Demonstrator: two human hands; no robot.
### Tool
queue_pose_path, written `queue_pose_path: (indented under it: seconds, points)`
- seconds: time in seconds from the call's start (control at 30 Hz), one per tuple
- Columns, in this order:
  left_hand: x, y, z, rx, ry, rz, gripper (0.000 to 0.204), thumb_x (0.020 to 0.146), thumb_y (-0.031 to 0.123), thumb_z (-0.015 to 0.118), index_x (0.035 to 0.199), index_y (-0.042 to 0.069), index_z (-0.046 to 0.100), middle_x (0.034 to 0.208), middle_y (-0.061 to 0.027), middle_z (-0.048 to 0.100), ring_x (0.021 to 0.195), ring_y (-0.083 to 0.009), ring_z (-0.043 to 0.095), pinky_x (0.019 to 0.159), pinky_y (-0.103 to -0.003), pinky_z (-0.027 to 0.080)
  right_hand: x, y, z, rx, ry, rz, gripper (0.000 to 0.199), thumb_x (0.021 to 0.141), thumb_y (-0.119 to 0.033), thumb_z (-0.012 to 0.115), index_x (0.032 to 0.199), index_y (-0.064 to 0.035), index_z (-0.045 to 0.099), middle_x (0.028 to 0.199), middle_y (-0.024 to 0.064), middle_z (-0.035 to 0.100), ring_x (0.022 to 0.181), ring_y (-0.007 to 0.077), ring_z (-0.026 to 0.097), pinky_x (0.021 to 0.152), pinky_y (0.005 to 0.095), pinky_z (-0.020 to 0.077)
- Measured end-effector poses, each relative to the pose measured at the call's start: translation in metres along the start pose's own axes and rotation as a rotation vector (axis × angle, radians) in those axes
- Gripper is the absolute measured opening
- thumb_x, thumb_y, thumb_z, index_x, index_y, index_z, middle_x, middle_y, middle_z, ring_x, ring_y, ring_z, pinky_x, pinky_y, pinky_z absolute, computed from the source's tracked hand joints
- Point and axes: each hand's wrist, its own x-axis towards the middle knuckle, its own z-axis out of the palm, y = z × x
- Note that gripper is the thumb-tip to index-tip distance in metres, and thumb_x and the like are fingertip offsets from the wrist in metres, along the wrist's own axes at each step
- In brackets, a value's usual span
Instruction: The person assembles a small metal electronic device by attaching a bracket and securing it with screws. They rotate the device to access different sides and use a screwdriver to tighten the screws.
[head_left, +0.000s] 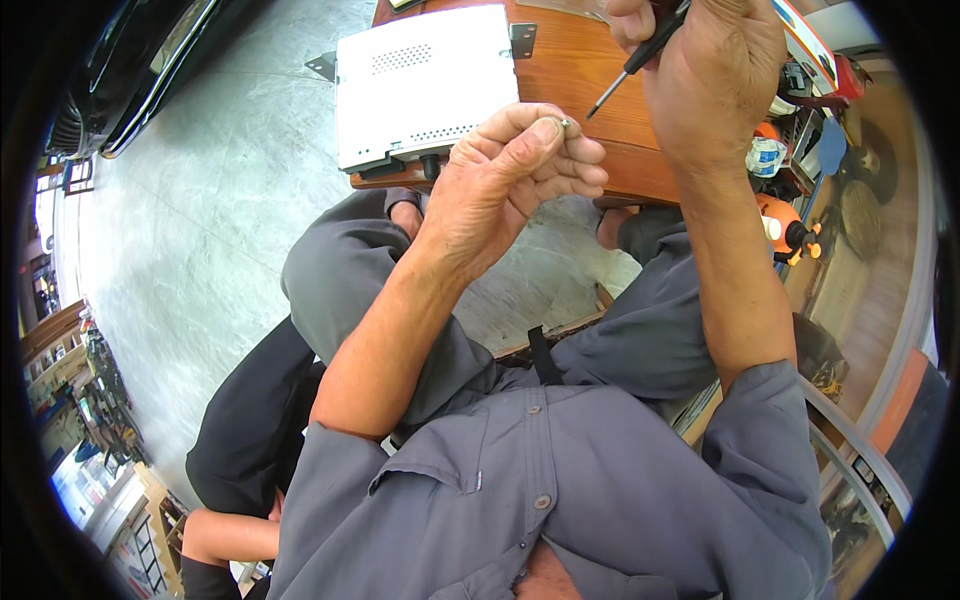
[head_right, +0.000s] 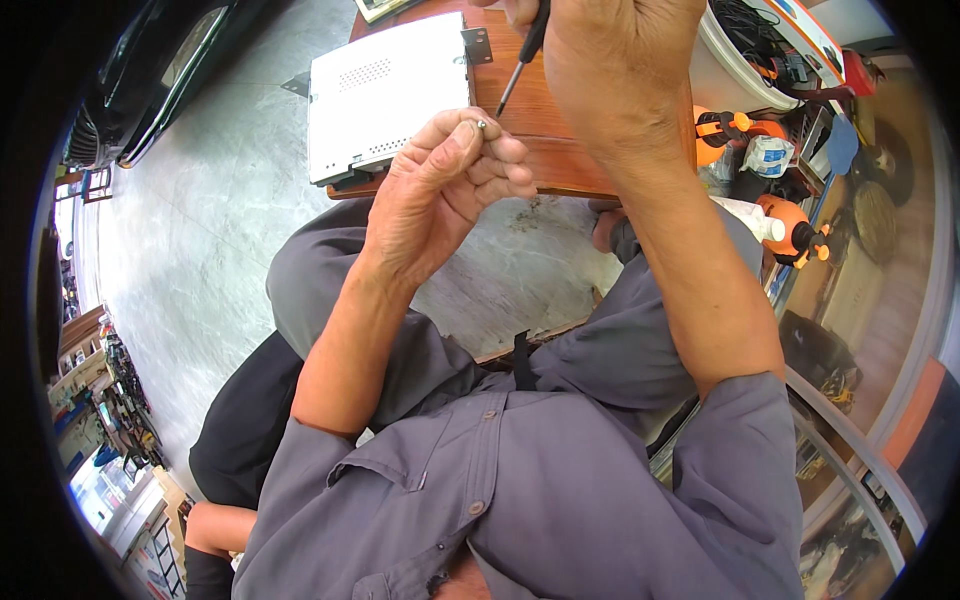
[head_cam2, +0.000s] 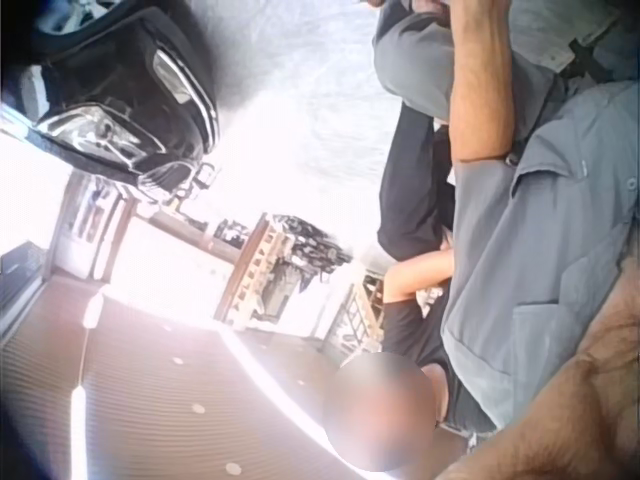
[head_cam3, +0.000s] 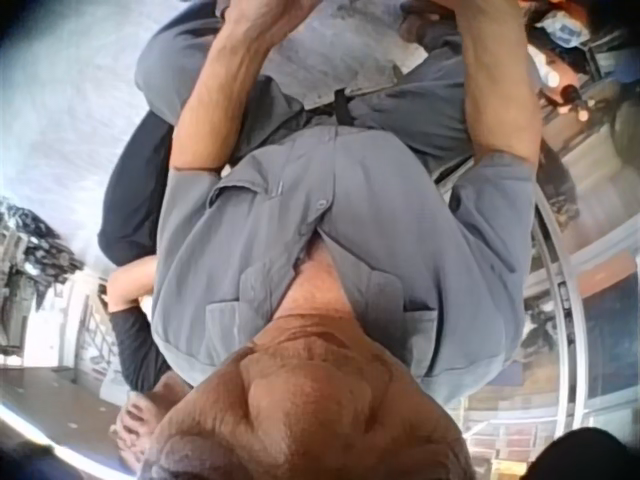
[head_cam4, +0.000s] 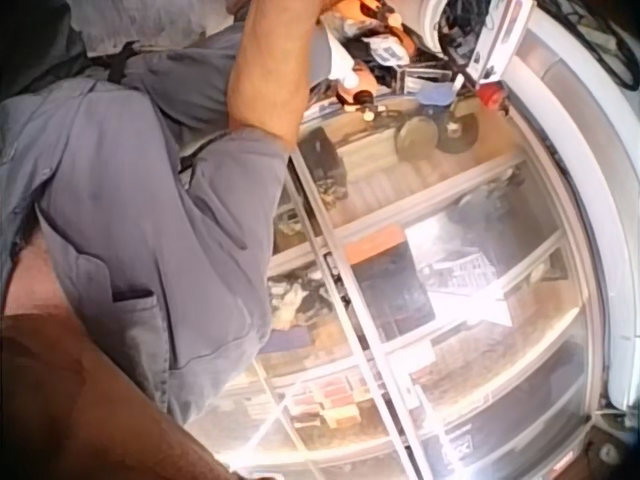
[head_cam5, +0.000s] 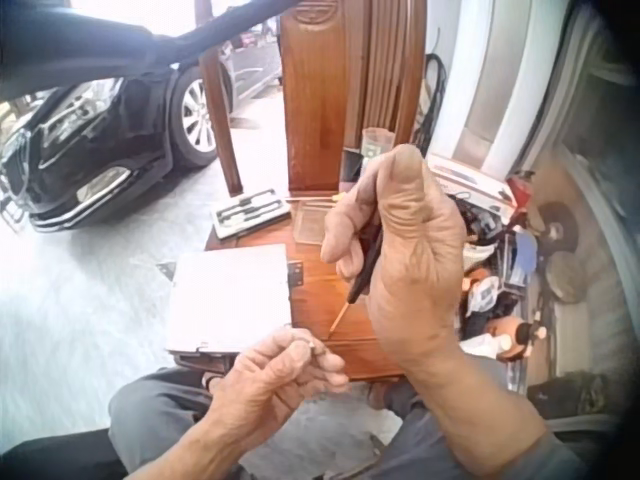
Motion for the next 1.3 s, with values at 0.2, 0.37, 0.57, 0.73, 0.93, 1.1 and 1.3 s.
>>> queue_pose_path:
  seconds: [0.2, 0.37, 0.57, 0.73, 0.93, 1.1, 1.3]
  points:
    - [-0.001, -0.002, 0.002, -0.002, 0.006, -0.007, 0.024, 0.107, 0.021, 0.059, 0.119, 0.002, 0.065, 0.108, -0.0156, 0.074, 0.098, -0.027, 0.075, 0.09, -0.043, 0.062, -0.003, -0.012, 0.008, 0.052, 0.012, 0.131, 0.043, 0.11, -0.047, 0.043, 0.092, -0.0098, 0.053, 0.068, 0.0058, 0.063, 0.054, 0.0054, 0.051, 0.051, 0.018, 0.039]
    - [-0.002, -0.002, 0.002, -0.017, 0.008, -0.01, 0.024, 0.107, 0.021, 0.059, 0.119, 0.002, 0.065, 0.108, -0.0156, 0.074, 0.097, -0.0269, 0.075, 0.09, -0.043, 0.062, -0.004, 0.008, 0.001, -0.048, -0.019, 0.026, 0.043, 0.111, -0.047, 0.043, 0.093, -0.009, 0.054, 0.068, 0.0051, 0.063, 0.054, 0.0049, 0.051, 0.051, 0.0175, 0.0389]
    - [-0.003, -0.003, 0.0, -0.045, -0.004, -0.01, 0.024, 0.107, 0.022, 0.058, 0.119, 0.001, 0.064, 0.108, -0.0157, 0.074, 0.098, -0.0267, 0.075, 0.09, -0.043, 0.062, -0.008, 0.014, 0.005, -0.1, -0.028, -0.043, 0.043, 0.111, -0.046, 0.042, 0.095, -0.0081, 0.054, 0.067, 0.0047, 0.063, 0.054, 0.0043, 0.05, 0.051, 0.0172, 0.0385]
    - [-0.003, -0.002, 0.0, -0.089, -0.017, -0.014, 0.024, 0.107, 0.022, 0.058, 0.118, 0.002, 0.063, 0.109, -0.0153, 0.073, 0.098, -0.0262, 0.074, 0.09, -0.042, 0.062, -0.008, 0.014, 0.002, -0.153, -0.069, -0.116, 0.044, 0.111, -0.047, 0.041, 0.093, -0.0076, 0.051, 0.066, 0.0051, 0.062, 0.054, 0.0038, 0.049, 0.051, 0.0168, 0.0379]
    - [-0.003, -0.004, -0.001, -0.128, -0.034, -0.029, 0.024, 0.106, 0.023, 0.059, 0.117, 0.002, 0.063, 0.108, -0.0147, 0.073, 0.099, -0.0261, 0.074, 0.09, -0.042, 0.062, -0.009, 0.017, 0.001, -0.148, -0.04, -0.097, 0.043, 0.111, -0.046, 0.042, 0.092, -0.0082, 0.05, 0.066, 0.0052, 0.062, 0.054, 0.0034, 0.048, 0.051, 0.0165, 0.0373]
    - [-0.005, -0.005, 0.0, -0.146, -0.035, -0.03, 0.025, 0.106, 0.023, 0.06, 0.117, 0.002, 0.063, 0.108, -0.0146, 0.073, 0.098, -0.0262, 0.074, 0.09, -0.042, 0.062, -0.01, 0.01, 0.011, -0.118, 0.042, 0.0, 0.043, 0.111, -0.046, 0.042, 0.093, -0.0082, 0.051, 0.066, 0.0048, 0.061, 0.053, 0.0034, 0.048, 0.05, 0.0167, 0.0368]
    - [-0.005, -0.005, 0.001, -0.148, -0.029, -0.038, 0.026, 0.105, 0.024, 0.061, 0.118, 0.001, 0.063, 0.108, -0.0149, 0.072, 0.097, -0.0258, 0.074, 0.09, -0.043, 0.062, -0.008, 0.016, -0.001, -0.201, -0.091, -0.226, 0.044, 0.109, -0.047, 0.047, 0.092, -0.007, 0.052, 0.065, 0.0033, 0.06, 0.052, 0.0028, 0.046, 0.048, 0.0169, 0.0351]
